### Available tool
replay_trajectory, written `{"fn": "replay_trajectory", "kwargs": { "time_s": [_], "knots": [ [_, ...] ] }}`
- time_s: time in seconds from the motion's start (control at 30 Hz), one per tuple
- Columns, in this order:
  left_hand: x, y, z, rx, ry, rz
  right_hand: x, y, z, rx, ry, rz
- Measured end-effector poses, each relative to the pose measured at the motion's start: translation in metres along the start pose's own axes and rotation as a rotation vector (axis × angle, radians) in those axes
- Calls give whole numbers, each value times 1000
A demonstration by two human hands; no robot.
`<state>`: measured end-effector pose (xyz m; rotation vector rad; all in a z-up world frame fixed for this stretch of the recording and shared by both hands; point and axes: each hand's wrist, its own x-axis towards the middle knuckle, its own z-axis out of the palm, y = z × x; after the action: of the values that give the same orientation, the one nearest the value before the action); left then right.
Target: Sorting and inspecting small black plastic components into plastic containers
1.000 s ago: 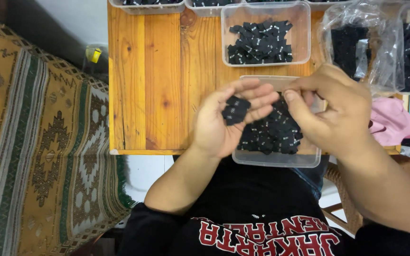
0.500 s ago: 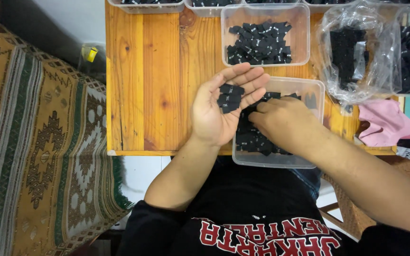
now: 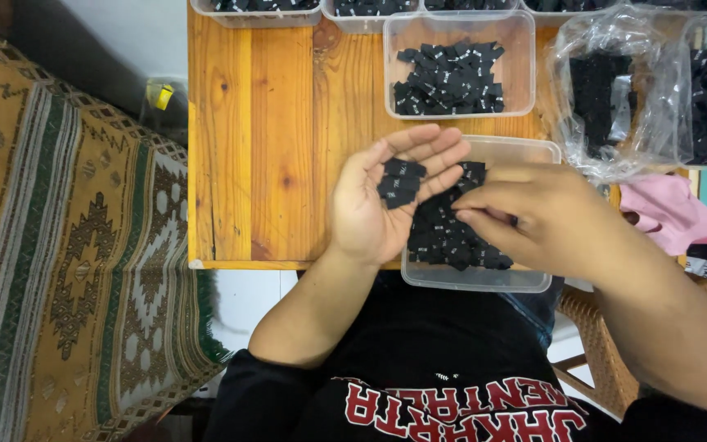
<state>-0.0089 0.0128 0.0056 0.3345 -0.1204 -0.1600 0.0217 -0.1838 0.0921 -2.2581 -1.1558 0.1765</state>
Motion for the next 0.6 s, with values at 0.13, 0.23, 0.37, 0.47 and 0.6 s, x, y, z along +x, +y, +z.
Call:
{"fn": "replay_trajectory", "kwargs": {
  "time_s": [0.13, 0.23, 0.37, 0.47, 0.6],
  "knots": [
    [-9, -7, 14, 0, 40, -90, 3, -14, -7, -104, 148, -125],
    [-16, -16, 16, -28, 108, -164, 4, -12, -1, -258, 195, -163],
    [-20, -17, 19, -26, 148, -205, 2, -9, 4, -275, 219, -114],
    [-19, -20, 17, -31, 143, -202, 2, -12, -4, -173, 234, -93],
    [-17, -16, 21, -28, 81, -199, -22, -36, -29, -84, 396, -171]
  ]
}}
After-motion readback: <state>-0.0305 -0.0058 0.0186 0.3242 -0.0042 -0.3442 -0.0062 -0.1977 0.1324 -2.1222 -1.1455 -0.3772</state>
